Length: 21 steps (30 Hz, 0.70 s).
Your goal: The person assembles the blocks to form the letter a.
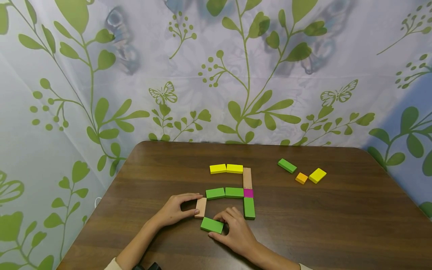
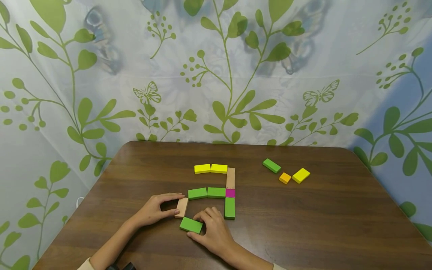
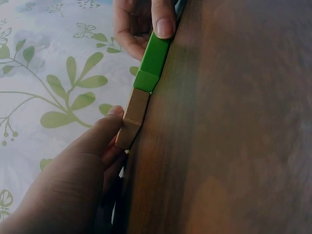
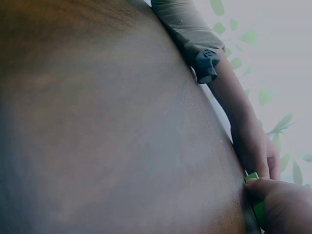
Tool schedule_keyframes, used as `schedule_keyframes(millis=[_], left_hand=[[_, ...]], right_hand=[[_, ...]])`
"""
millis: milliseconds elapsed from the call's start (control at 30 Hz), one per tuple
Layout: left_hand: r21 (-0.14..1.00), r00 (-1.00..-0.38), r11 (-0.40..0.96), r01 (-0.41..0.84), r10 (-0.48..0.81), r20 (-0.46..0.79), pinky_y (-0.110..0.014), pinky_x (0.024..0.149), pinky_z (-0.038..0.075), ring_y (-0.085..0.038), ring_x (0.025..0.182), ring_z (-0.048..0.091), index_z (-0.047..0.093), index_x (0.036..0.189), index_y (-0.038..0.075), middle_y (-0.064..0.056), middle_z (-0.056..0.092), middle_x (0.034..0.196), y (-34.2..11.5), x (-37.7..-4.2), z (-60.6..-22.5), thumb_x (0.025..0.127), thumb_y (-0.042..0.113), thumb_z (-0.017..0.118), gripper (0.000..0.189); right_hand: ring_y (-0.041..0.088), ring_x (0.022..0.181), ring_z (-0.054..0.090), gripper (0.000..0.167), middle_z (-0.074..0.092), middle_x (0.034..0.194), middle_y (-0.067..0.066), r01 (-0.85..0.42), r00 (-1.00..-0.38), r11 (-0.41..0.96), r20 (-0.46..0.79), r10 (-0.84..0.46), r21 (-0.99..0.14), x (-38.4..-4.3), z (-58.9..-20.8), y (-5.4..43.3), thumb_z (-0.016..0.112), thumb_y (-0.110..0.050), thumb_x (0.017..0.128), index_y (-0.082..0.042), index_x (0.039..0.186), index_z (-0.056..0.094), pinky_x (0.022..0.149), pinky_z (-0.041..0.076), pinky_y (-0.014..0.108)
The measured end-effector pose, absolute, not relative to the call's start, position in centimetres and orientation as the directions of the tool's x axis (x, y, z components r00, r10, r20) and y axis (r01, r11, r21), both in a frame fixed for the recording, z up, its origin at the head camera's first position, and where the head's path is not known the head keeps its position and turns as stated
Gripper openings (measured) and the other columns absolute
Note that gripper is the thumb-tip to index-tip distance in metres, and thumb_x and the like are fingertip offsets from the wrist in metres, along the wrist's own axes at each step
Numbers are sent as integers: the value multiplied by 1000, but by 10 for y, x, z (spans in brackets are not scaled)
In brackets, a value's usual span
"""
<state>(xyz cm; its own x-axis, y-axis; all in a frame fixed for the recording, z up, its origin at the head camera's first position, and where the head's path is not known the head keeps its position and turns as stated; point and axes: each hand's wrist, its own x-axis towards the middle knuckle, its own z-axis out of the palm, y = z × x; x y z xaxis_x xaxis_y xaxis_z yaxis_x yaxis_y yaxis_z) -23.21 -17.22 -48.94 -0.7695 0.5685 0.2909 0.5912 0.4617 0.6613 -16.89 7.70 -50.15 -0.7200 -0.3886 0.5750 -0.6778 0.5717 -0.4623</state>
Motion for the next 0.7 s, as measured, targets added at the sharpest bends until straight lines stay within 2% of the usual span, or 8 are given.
schedule_keyframes(millis=[300, 467, 600, 700], left_hand=[[652, -763, 460, 603, 572, 302, -41, 95, 42, -14, 116, 50, 60, 125, 19, 7, 57, 124, -172, -232, -489, 85, 40, 65, 46], [653, -762, 457, 604, 573, 304, -41, 95, 42, -14, 116, 51, 60, 125, 19, 7, 57, 124, -172, -232, -489, 84, 40, 65, 46], [652, -761, 458, 605, 573, 304, -41, 95, 41, -14, 116, 50, 60, 125, 19, 7, 57, 124, -172, -232, -489, 84, 40, 66, 46], [648, -761, 461, 606, 573, 304, -41, 95, 41, -14, 117, 50, 60, 125, 19, 8, 57, 124, -172, -232, -489, 84, 40, 66, 46]], right_hand=[[2, 79, 41, 40, 52, 87, -15, -634, -765, 568, 533, -362, -525, -166, -496, 77, 78, -46, 69, -20, 96, 65, 67, 40, 19], [6, 82, 45, 40, 57, 90, -11, -645, -752, 558, 563, -343, -522, -169, -481, 81, 76, -46, 72, -18, 99, 67, 70, 41, 25], [7, 89, 49, 39, 61, 94, -9, -633, -758, 570, 571, -317, -524, -184, -462, 95, 75, -43, 75, -16, 101, 67, 75, 43, 30], [11, 89, 51, 33, 62, 95, -8, -610, -774, 577, 562, -290, -543, -205, -448, 118, 75, -36, 76, -15, 101, 68, 73, 44, 35]])
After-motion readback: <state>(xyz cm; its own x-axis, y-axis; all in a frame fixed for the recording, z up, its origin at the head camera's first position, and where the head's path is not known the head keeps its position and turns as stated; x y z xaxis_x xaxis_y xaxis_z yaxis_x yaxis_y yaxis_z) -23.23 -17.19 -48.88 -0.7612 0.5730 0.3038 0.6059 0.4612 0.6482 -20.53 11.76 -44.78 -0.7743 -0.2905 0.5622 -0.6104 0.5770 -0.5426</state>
